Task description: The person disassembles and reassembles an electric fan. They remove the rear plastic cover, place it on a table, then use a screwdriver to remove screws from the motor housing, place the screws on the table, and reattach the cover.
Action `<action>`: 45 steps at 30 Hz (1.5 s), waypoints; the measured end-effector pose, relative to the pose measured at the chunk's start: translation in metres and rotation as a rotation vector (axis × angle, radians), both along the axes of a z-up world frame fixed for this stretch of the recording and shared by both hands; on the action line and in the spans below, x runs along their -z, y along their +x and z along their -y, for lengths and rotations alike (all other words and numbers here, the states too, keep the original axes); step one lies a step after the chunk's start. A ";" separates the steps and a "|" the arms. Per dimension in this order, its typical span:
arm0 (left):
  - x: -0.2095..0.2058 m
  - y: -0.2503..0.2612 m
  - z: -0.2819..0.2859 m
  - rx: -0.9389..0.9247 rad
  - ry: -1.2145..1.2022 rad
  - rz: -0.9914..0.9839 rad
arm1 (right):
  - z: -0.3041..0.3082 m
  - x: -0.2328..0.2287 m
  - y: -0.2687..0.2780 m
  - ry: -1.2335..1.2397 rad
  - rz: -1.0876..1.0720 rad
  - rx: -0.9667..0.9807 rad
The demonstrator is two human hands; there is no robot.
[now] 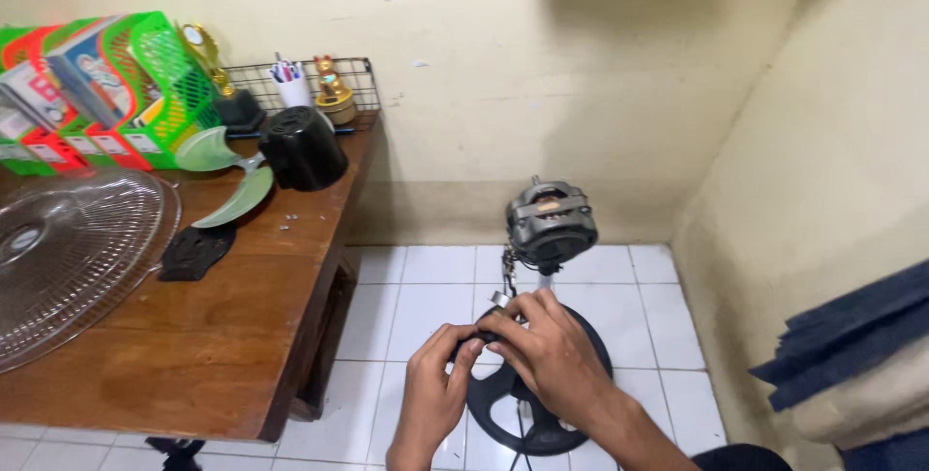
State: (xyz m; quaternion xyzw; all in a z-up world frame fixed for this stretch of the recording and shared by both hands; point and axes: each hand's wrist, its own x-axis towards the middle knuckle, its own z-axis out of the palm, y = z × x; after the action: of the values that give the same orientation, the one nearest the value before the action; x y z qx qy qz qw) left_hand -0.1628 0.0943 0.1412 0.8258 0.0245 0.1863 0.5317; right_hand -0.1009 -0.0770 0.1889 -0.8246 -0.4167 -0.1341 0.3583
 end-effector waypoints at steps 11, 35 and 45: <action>0.065 0.004 0.081 0.073 -0.717 0.013 | 0.038 0.016 -0.016 0.357 -0.637 0.044; -0.084 0.116 0.039 0.177 0.775 0.397 | 0.098 0.031 -0.008 0.449 -0.783 0.207; -0.080 0.131 0.036 0.271 0.636 0.272 | 0.088 0.036 0.021 0.340 -0.662 0.257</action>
State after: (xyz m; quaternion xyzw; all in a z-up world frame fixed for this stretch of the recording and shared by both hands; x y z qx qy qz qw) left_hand -0.0315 0.0582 0.2211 0.9131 -0.2153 0.2206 0.2668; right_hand -0.0797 -0.1645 0.1533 -0.7976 -0.1440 0.0285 0.5851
